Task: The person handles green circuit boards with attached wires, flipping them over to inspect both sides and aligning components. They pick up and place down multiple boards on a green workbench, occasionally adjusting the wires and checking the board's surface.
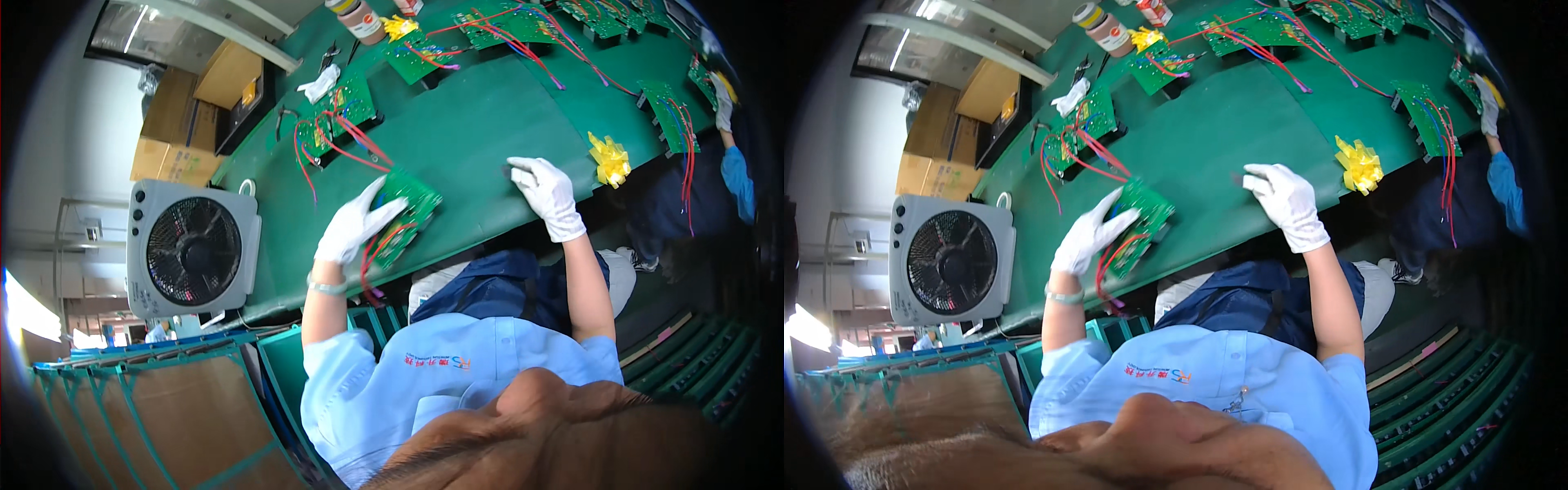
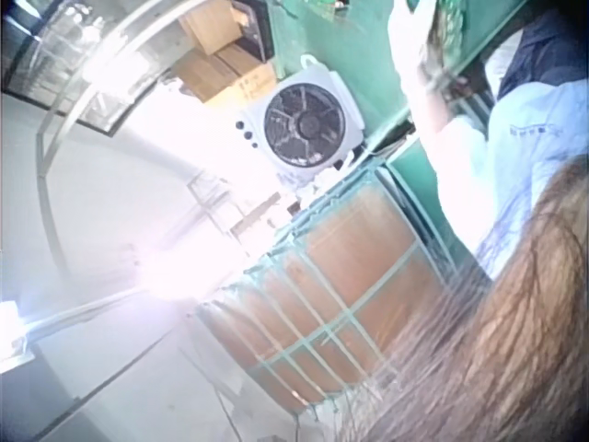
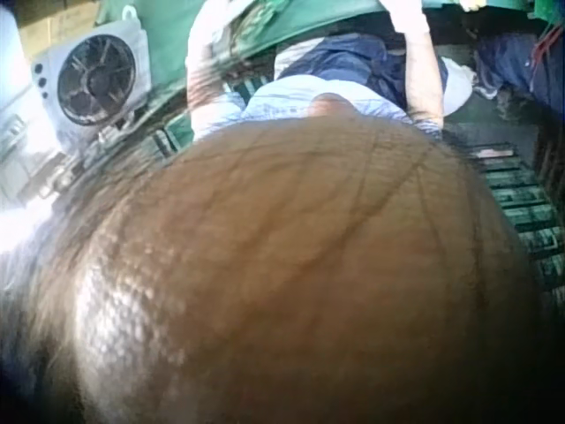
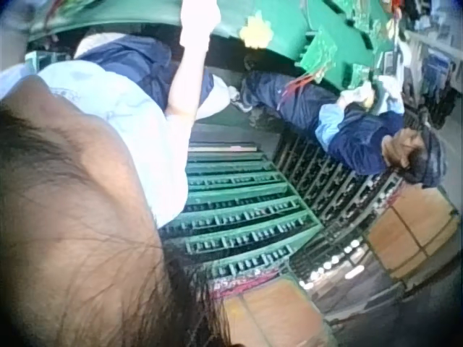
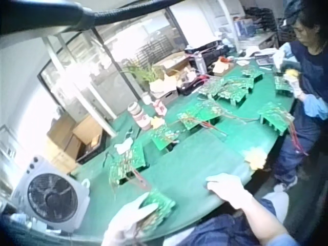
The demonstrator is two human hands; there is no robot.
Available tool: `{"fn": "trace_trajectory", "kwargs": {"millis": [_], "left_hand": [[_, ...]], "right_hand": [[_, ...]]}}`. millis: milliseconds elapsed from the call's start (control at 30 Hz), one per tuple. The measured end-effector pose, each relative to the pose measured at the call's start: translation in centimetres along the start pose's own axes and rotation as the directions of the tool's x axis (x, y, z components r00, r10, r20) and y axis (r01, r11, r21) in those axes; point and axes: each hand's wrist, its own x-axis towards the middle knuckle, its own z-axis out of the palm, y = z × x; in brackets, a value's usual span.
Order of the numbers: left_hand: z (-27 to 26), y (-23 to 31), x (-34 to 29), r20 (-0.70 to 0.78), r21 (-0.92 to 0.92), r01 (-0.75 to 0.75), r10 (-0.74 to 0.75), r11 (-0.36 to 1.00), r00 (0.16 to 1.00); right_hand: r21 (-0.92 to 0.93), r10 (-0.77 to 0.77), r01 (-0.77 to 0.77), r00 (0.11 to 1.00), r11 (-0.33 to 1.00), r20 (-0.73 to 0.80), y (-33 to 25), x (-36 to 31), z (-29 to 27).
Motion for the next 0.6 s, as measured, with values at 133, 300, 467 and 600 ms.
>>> {"fn": "trace_trajectory", "kwargs": {"millis": [133,300,467,600], "left_hand": [[1.8,2.7,3.9,0.041,0.237,-0.079,0.072,0.968,0.997],[6.1,-3.0,7.5,-0.026,-0.215,-0.154,0.152,0.965,0.988],[4.5,-1.0,6.7,-0.091,-0.578,0.133,-0.225,0.805,0.970],[4.6,-0.6,8.6,-0.525,-0.180,-0.342,0.204,0.922,0.826]], "right_hand": [[0.472,0.339,-0.328,0.939,0.818,0.064,1.0,0.1,-0.2],[0.754,0.572,-0.357,0.820,0.551,-0.030,-2.0,-1.8,-5.2],[0.677,0.579,-0.337,0.799,0.654,-0.162,-5.4,-5.4,-7.9],[0.720,0.333,-0.482,0.874,0.499,0.354,-10.4,-6.9,-8.0]]}}
